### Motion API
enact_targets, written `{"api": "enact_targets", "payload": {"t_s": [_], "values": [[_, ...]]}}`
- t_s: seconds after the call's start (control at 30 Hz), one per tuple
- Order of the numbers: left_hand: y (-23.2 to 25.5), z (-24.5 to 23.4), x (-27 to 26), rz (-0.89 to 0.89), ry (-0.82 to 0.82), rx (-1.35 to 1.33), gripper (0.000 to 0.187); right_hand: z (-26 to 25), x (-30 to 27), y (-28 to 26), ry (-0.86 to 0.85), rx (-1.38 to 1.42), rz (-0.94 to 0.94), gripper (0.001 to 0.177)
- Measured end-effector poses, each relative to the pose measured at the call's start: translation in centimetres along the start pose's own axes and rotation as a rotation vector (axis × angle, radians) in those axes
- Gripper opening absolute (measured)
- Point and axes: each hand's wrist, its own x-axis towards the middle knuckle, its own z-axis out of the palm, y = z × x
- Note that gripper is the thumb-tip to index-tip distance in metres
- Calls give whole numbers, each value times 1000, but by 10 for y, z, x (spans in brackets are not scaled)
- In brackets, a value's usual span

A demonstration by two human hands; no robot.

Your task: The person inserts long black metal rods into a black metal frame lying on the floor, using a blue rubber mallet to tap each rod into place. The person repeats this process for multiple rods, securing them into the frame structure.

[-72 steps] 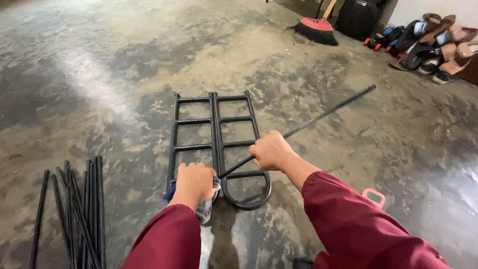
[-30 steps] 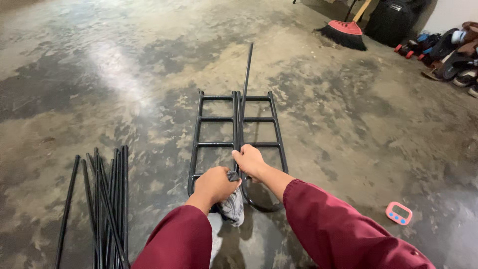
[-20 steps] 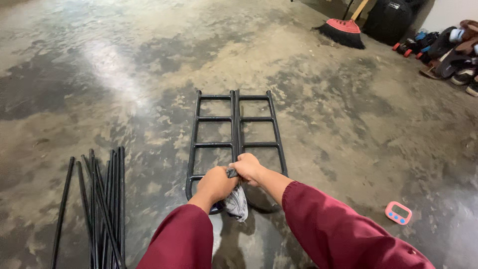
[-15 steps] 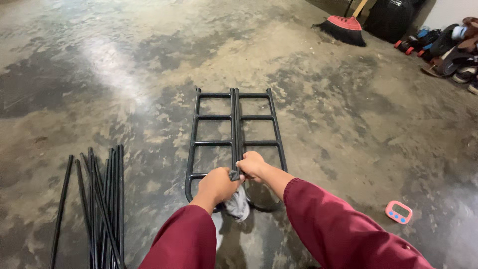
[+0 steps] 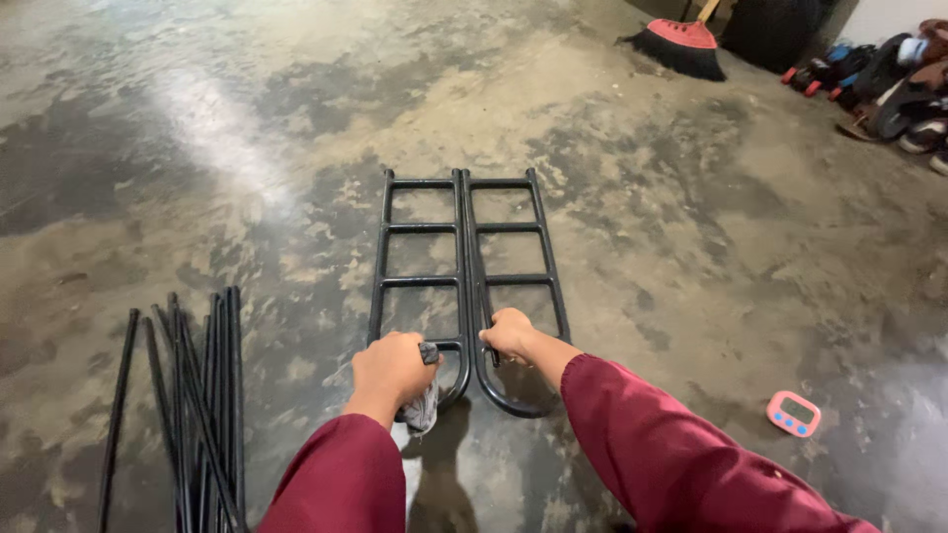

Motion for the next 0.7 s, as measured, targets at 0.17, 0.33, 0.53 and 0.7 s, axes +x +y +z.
{"api": "enact_targets", "payload": {"t_s": [0.17, 0.33, 0.53, 0.7], "values": [[-8, -3, -3, 1, -7, 29, 38, 10, -2, -2, 60, -151, -17, 30], [-17, -3, -7, 16, 17, 12, 36, 14, -3, -8, 9, -231, 13, 35], [-24, -2, -6, 22, 31, 30, 33, 23, 7, -2, 166, -367, -219, 44], [-31, 1, -3, 2, 45, 22, 32, 21, 6, -5, 248, -258, -192, 49]]}}
